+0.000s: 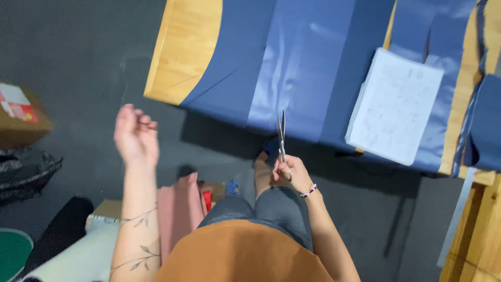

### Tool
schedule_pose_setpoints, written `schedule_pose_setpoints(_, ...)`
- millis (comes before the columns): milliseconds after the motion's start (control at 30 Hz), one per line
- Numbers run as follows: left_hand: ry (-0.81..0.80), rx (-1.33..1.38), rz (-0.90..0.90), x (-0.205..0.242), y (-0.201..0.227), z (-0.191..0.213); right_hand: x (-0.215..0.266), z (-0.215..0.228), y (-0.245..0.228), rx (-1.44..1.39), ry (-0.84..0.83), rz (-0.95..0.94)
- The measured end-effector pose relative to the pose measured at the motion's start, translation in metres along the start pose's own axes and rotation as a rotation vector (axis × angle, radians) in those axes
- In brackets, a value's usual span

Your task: The person cuts a large piece of blue fabric using scissors, following a pattern on a notebook. They also handle a water bottle and a measuring tape during the process.

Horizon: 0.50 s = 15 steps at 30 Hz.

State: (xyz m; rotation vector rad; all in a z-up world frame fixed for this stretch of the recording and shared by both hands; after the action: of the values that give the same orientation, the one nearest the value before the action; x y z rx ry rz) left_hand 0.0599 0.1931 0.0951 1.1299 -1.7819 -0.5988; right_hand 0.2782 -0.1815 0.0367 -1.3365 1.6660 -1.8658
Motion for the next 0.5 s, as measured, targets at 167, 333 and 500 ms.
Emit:
schedule_pose_setpoints(167, 0.116, -0.321, -0.183, -0.031, 0.009, -0.062, -0.051, 0.047, -0.033, 0.207, 0.046, 0.017)
schedule_pose_setpoints(333, 0.019, -0.908, -0.61, -0.07, -0.063, -0.069, -0.096, 0.068, -0.084, 0.414, 0.005, -0.082)
schedule_pose_setpoints(500, -0.256, -1.516, -0.657, -0.016, -0.11, -0.114, -0.114, 0.068, -0.119, 0.54, 0.057, -0.102)
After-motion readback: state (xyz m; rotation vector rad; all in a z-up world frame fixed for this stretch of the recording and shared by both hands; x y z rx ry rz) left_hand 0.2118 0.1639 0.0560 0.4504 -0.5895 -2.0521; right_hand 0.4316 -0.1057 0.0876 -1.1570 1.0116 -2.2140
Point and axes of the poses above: each hand's wrist, its own x-axis away from the middle knuckle, its own z-axis out of the back of the hand, y = z × x, the point moved 4 cm from there along -x, towards the middle knuckle, and after that the axes turned 6 degrees about y, right-handed, at the moved point
